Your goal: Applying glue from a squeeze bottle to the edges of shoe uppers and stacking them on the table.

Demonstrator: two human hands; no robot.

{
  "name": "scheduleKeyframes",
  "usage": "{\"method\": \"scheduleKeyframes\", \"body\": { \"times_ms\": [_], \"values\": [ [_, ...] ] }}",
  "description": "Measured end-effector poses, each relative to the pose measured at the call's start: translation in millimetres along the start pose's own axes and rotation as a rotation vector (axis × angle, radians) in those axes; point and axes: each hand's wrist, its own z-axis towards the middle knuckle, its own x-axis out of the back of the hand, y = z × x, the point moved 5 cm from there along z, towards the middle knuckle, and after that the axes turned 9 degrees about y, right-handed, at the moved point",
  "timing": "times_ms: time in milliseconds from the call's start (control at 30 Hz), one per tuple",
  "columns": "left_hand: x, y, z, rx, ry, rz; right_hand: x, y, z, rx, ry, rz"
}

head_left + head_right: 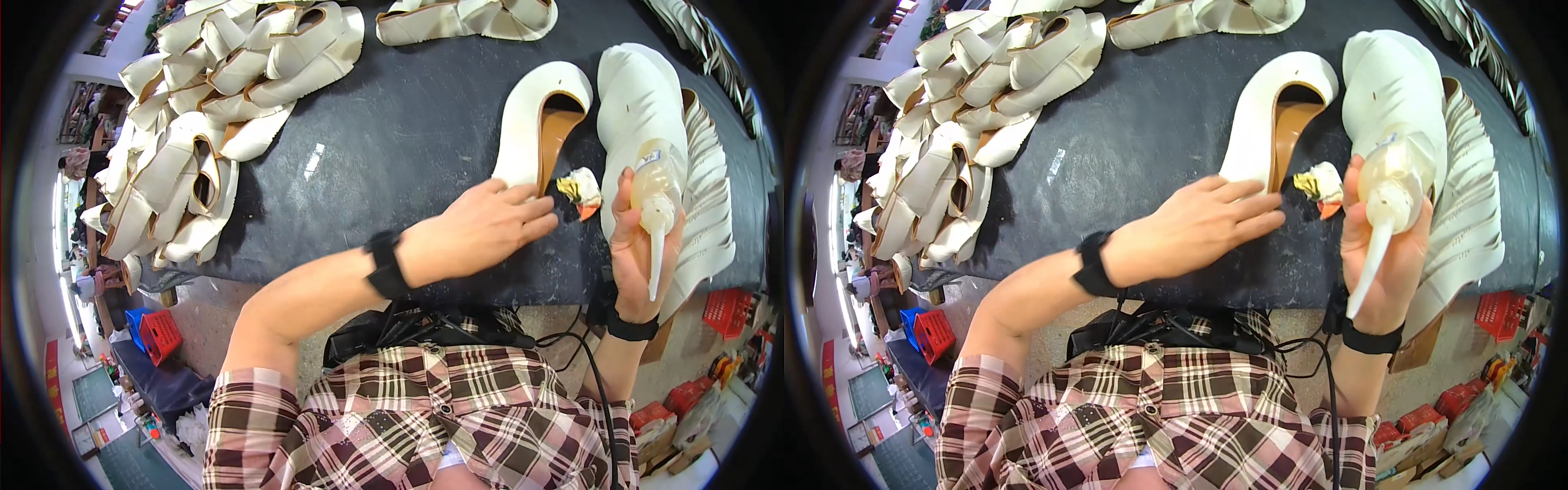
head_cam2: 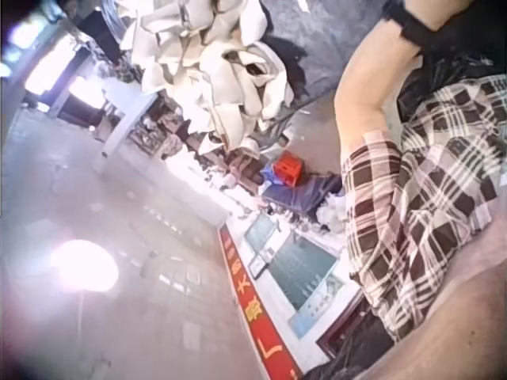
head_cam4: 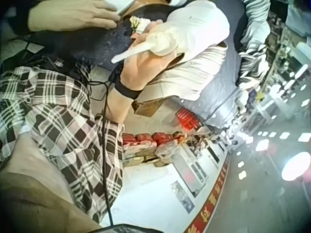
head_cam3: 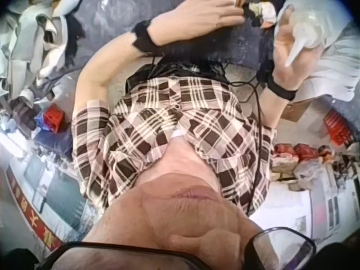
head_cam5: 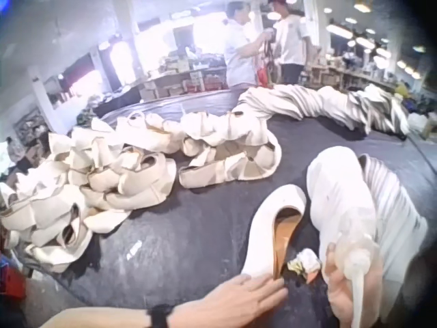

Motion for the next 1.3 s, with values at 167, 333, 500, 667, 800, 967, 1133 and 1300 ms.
{"method": "scheduleKeyframes", "body": {
  "times_ms": [167,333,500,667,800,967,1133,1300],
  "values": [
    [-23.6,-37.4,4.6,-0.216,-0.097,0.286,16.0,9.0,-14.4,0.009,0.049,-0.017],
    [-32.2,-36.8,17.3,-0.300,-0.277,0.450,27.2,0.2,-20.9,0.057,0.092,0.000],
    [-22.7,-32.7,25.4,-0.371,-0.208,0.524,27.2,-3.8,-21.1,0.041,0.080,-0.002],
    [6.5,-49.4,8.0,-0.106,-0.189,0.309,27.0,-7.5,-13.7,0.007,0.112,-0.029],
    [49.7,-50.4,-19.8,0.647,0.135,-0.380,28.5,-11.8,-3.7,0.012,0.159,-0.117],
    [47.8,-31.0,-52.7,0.650,0.472,-0.843,11.0,3.9,11.2,0.014,0.187,-0.258],
    [68.9,-3.6,-51.9,0.645,0.489,-1.002,-33.9,50.8,18.1,-0.441,-0.175,-0.201],
    [64.9,16.1,-45.3,0.711,0.400,-1.239,-75.3,95.6,18.0,-0.789,-0.419,-0.200]
  ]
}}
